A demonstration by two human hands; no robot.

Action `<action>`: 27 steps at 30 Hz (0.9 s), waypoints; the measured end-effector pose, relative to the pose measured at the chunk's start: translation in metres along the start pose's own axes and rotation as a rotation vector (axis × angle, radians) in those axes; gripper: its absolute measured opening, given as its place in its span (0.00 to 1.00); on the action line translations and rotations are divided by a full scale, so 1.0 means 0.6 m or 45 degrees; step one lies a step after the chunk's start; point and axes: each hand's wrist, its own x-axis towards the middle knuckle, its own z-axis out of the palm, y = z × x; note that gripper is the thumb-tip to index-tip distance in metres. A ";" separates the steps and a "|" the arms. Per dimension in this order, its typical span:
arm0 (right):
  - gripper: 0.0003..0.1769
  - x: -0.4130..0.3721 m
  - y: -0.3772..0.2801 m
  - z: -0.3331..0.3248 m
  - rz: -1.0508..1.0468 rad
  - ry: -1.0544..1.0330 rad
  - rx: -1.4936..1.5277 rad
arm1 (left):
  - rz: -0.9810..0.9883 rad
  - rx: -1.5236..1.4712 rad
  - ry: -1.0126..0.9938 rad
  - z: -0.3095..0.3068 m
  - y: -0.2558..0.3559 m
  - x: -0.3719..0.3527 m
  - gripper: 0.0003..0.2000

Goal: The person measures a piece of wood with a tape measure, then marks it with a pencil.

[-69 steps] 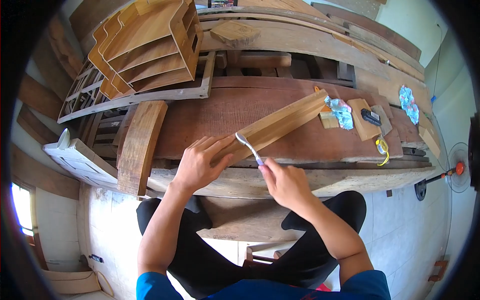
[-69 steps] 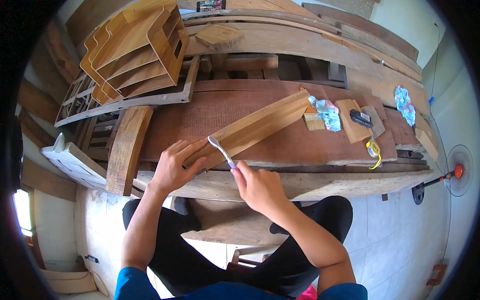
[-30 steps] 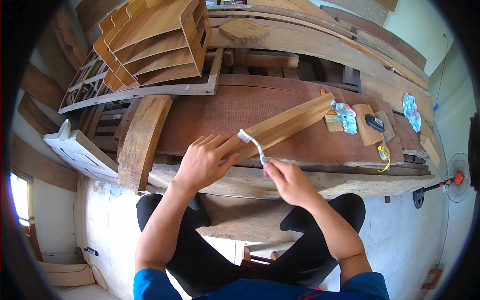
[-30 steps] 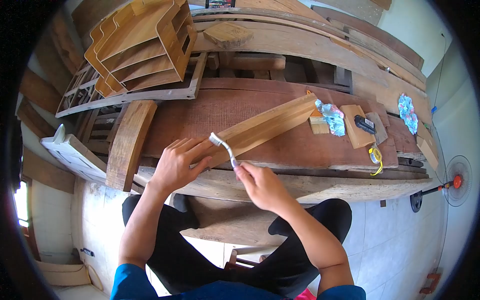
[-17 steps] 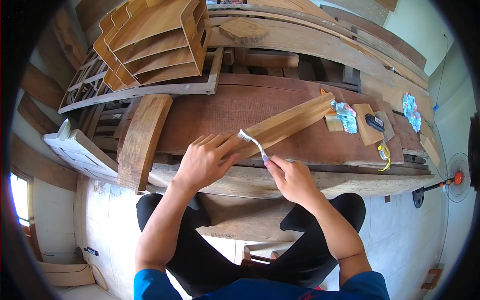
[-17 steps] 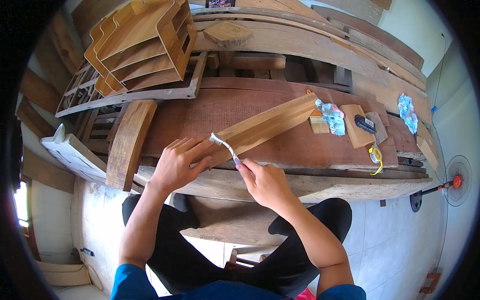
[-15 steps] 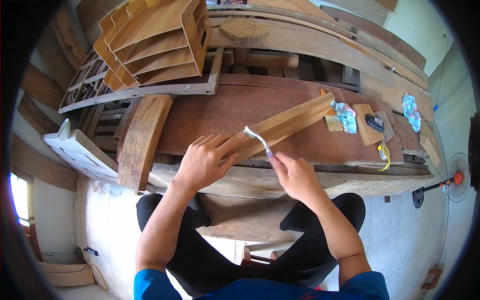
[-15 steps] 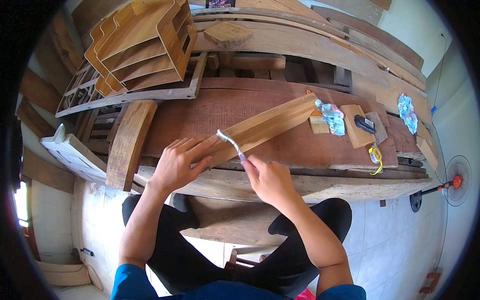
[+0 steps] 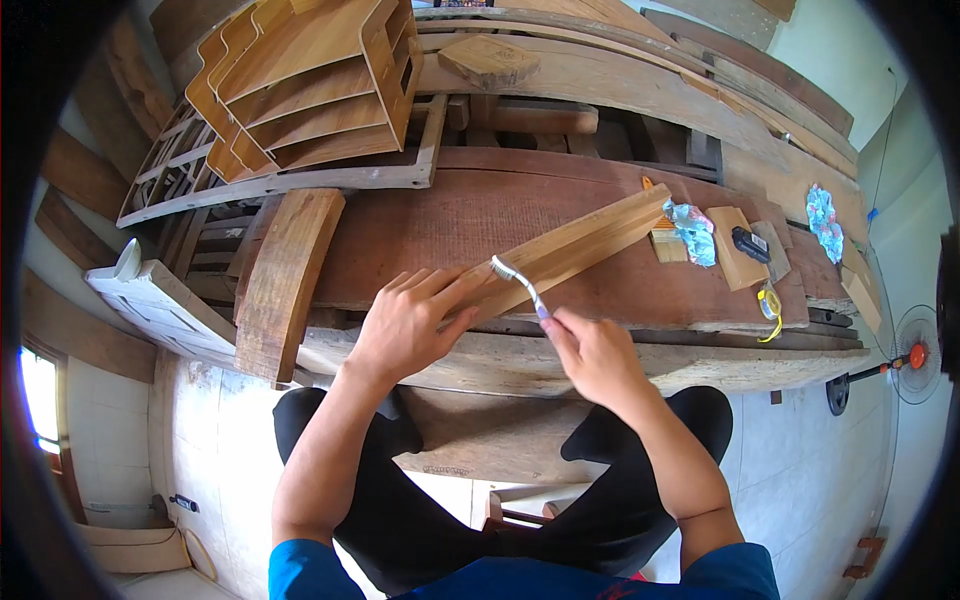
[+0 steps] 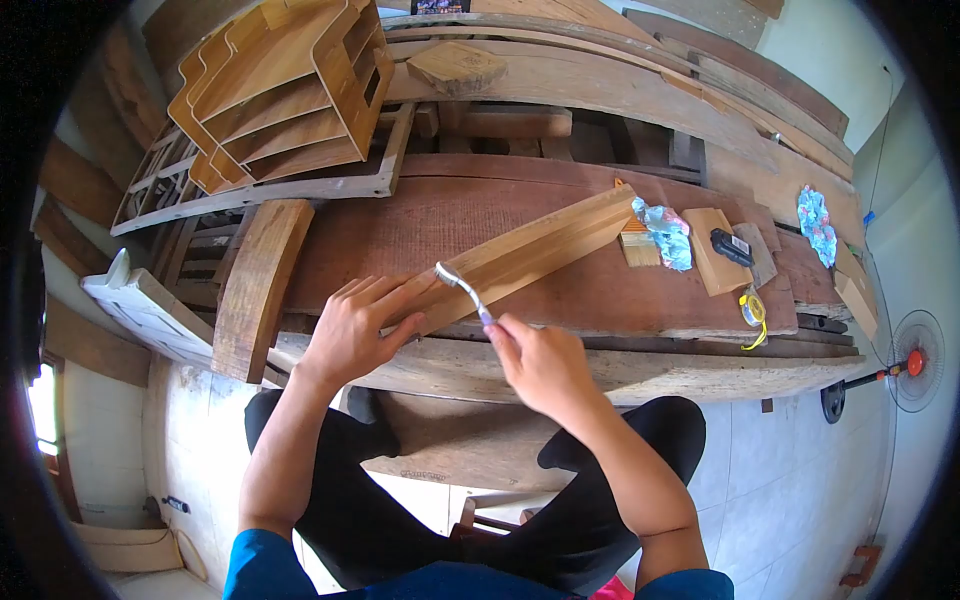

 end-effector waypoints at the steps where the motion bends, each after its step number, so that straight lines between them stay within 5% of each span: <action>1: 0.19 0.000 -0.002 -0.001 0.028 -0.016 0.036 | -0.007 -0.004 -0.003 0.000 0.001 0.001 0.17; 5: 0.19 -0.005 -0.032 -0.001 0.167 -0.290 0.245 | -0.015 -0.022 -0.025 0.003 -0.006 -0.002 0.19; 7: 0.22 -0.012 -0.028 0.036 -0.233 0.092 0.188 | -0.018 -0.008 -0.055 0.000 -0.007 -0.002 0.20; 9: 0.20 -0.009 -0.019 0.011 0.020 -0.155 0.105 | -0.020 0.002 -0.055 -0.001 -0.006 -0.003 0.20; 10: 0.19 -0.005 -0.006 0.011 -0.046 0.012 0.020 | -0.019 0.004 -0.037 0.001 -0.003 -0.003 0.20; 14: 0.19 0.000 -0.002 0.000 0.036 -0.020 0.039 | -0.019 -0.005 -0.012 -0.001 0.001 0.000 0.20; 17: 0.18 -0.017 -0.008 0.036 -0.184 0.084 0.052 | -0.019 -0.004 -0.039 0.002 -0.007 -0.004 0.23; 21: 0.17 0.004 0.010 -0.003 0.037 0.002 -0.034 | -0.033 0.009 -0.024 -0.001 0.002 -0.004 0.21; 27: 0.22 -0.015 -0.010 0.023 0.001 -0.057 0.085 | -0.037 -0.033 -0.031 0.001 -0.003 -0.002 0.22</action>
